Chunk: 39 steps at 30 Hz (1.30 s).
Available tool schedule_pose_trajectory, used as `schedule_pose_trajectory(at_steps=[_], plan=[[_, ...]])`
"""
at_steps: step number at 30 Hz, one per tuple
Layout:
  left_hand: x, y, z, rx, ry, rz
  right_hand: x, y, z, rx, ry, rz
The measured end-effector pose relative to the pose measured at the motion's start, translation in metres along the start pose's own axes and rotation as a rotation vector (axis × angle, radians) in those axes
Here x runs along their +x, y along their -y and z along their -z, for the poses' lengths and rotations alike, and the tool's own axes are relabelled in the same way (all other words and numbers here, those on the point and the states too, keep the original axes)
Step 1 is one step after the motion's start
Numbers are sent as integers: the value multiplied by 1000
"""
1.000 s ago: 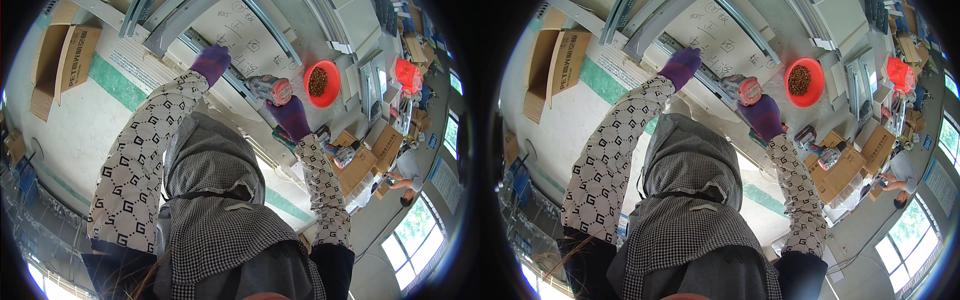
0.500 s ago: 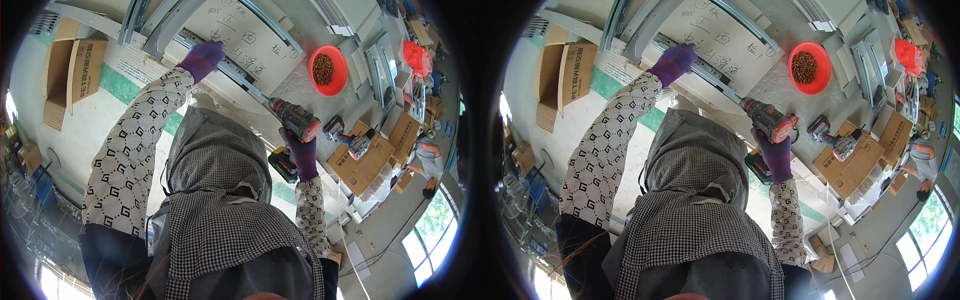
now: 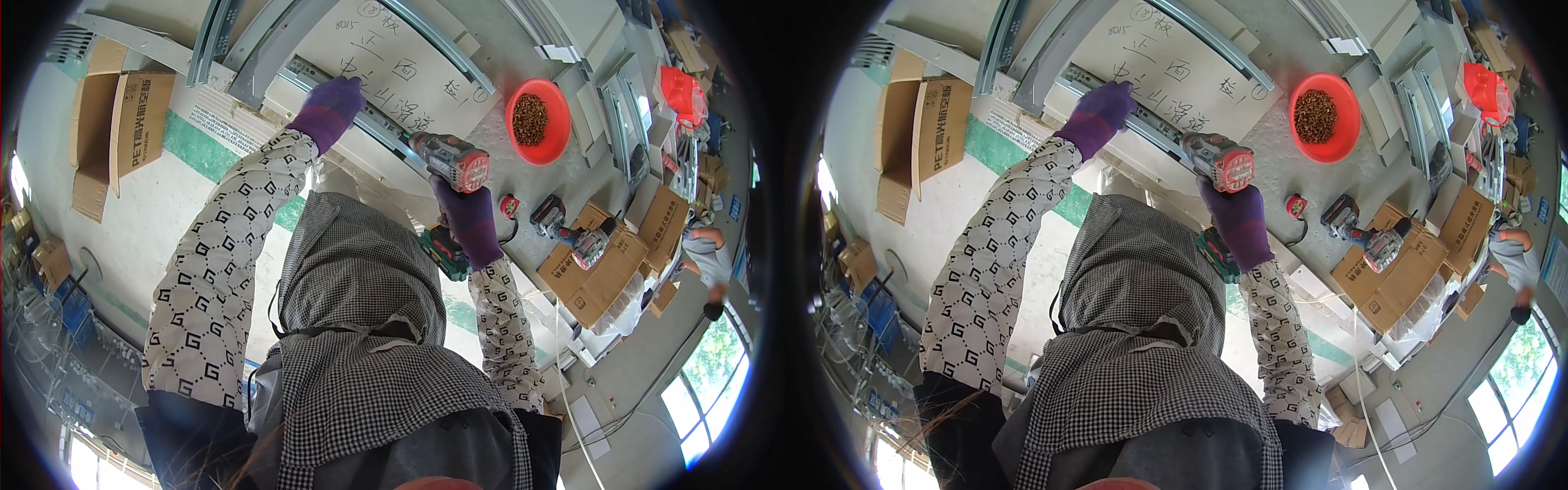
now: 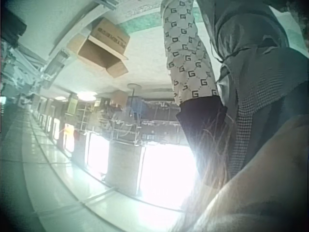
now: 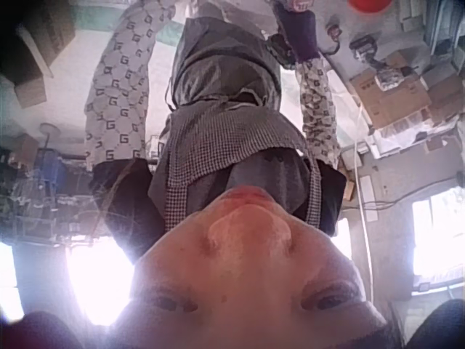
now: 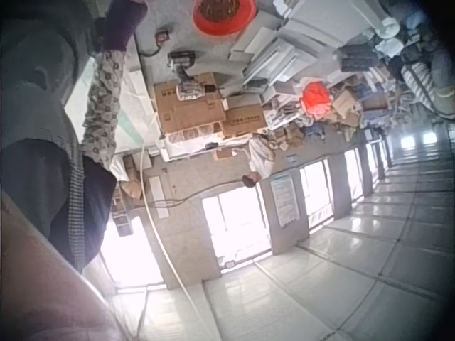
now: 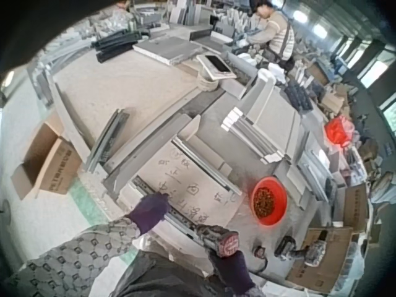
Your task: Install metal drawer slides onto wooden furniture panels using an electric screwdriver.
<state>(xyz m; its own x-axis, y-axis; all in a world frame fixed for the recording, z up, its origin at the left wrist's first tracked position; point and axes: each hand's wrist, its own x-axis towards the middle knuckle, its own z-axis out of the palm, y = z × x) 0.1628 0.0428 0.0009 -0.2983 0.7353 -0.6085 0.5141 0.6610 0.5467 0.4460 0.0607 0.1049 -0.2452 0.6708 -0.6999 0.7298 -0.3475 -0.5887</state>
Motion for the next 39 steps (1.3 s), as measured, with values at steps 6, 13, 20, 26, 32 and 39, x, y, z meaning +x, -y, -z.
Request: schedule_pose_trajectory(at_steps=[6, 13, 20, 26, 32, 39], plan=[[9, 16, -9, -86, -57, -35, 10, 13, -8, -52, 18, 68], [4, 8, -7, 3, -74, -68, 12, 21, -8, -120, 42, 69], [3, 5, -6, 136, -120, -140, 25, 15, -5, -375, 13, 248], [6, 17, -12, -98, -134, -117, 28, 37, -6, -486, 2, 257], [6, 15, -12, -163, -114, -56, 15, 23, -9, -496, -66, 257], [2, 6, -7, -147, -106, -50, 18, -25, -1, -411, -112, 390]])
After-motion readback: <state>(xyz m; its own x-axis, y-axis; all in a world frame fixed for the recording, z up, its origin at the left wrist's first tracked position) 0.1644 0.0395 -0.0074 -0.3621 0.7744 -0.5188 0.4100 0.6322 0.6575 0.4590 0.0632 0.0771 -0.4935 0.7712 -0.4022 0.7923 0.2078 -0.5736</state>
